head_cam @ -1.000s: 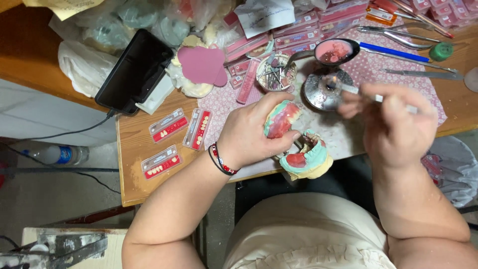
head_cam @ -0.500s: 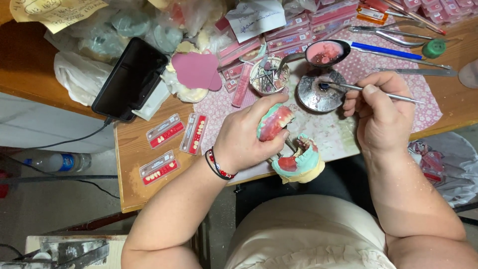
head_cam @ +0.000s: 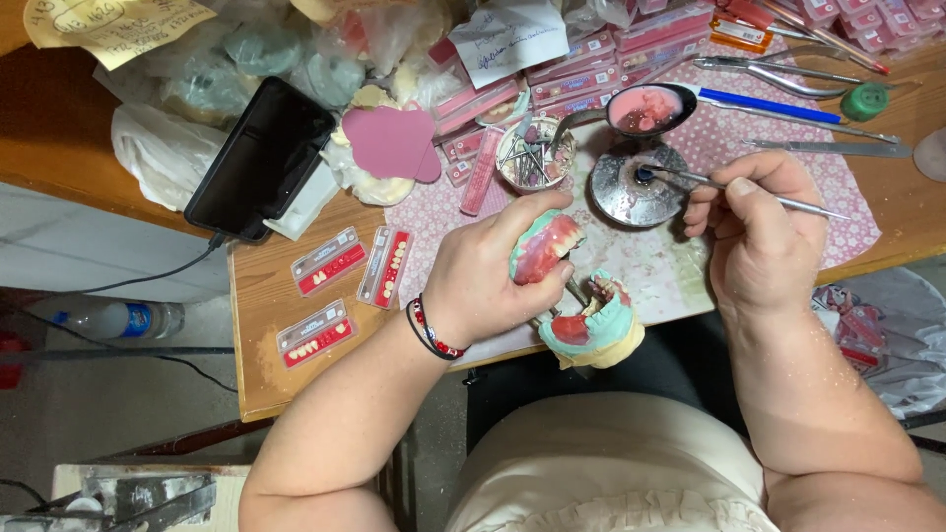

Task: The person uses a rotary tool to shape a small pink object, then switches to a dental model to apply pink material with a brush. They manipulate the model with their hands and use a metal tool to adjust the material on the teeth.

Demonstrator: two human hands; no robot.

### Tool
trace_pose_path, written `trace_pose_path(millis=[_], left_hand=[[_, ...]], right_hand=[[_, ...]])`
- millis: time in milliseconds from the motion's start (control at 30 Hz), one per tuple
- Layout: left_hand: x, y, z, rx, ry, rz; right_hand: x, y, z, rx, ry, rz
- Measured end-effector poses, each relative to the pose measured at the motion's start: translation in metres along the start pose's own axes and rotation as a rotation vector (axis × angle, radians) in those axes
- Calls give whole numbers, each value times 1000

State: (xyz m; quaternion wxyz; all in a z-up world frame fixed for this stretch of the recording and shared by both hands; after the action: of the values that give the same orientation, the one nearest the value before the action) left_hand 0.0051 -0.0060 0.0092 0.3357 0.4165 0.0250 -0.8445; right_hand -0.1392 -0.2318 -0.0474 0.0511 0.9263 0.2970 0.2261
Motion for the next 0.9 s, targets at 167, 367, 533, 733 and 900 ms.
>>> trace_pose_path(millis=[167, 367, 533, 733, 900], left_hand=[[-1, 0, 2, -30, -3, 5], [-1, -1, 3, -63, 8, 2], [1, -3, 2, -44, 20, 40], [-1, -4, 2, -80, 20, 20], [1, -4, 1, -66, -1, 30]], right_hand=[[1, -1, 0, -1, -22, 2], [7, -22, -5, -130, -77, -73], [31, -56, -44, -572, -114, -380], [46, -69, -61, -518, -322, -515], [49, -68, -56, -533, -305, -491]])
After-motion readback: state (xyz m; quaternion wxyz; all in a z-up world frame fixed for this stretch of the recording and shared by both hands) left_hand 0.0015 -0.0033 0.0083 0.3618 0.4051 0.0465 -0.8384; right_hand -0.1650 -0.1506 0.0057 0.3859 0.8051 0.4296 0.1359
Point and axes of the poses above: each hand's wrist, its own y-axis towards the middle knuckle, its own x-axis out of the palm, z = x × y, the point moved 1 cm from there along y, towards the middle knuckle, and after that the axes turned 11 degrees about -x, right-handed, at the moved point
